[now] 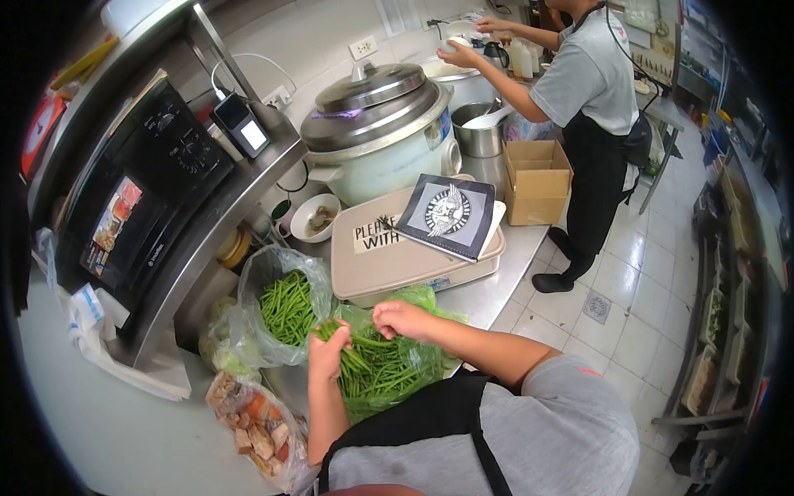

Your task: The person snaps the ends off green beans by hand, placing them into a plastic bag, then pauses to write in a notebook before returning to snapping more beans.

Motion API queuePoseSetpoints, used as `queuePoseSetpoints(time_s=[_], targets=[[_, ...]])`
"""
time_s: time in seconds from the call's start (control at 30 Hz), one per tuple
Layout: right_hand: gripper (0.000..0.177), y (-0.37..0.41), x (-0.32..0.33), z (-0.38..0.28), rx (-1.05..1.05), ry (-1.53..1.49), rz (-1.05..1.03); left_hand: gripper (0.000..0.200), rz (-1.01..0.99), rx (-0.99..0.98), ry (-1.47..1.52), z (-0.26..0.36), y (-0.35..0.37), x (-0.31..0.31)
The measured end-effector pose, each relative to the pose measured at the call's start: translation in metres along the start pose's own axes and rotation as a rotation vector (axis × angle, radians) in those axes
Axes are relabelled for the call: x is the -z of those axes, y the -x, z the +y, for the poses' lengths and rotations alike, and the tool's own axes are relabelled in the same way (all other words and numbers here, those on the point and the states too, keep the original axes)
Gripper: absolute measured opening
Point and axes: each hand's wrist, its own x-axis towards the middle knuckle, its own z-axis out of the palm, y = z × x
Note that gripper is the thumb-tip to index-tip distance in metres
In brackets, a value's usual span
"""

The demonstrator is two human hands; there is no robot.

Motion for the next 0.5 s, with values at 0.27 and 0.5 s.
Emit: queuePoseSetpoints(time_s=[0.27,0.5], targets=[[0.028,0.002,-0.016,-0.007,-0.221,0.196,0.013,0.012,0.244,-0.115,0.060,-0.001,-0.007,0.005],[0.022,0.003,-0.013,0.006,0.005,0.440,0.051,0.012,0.293,-0.102,-0.012,0.001,-0.004,0.009]])
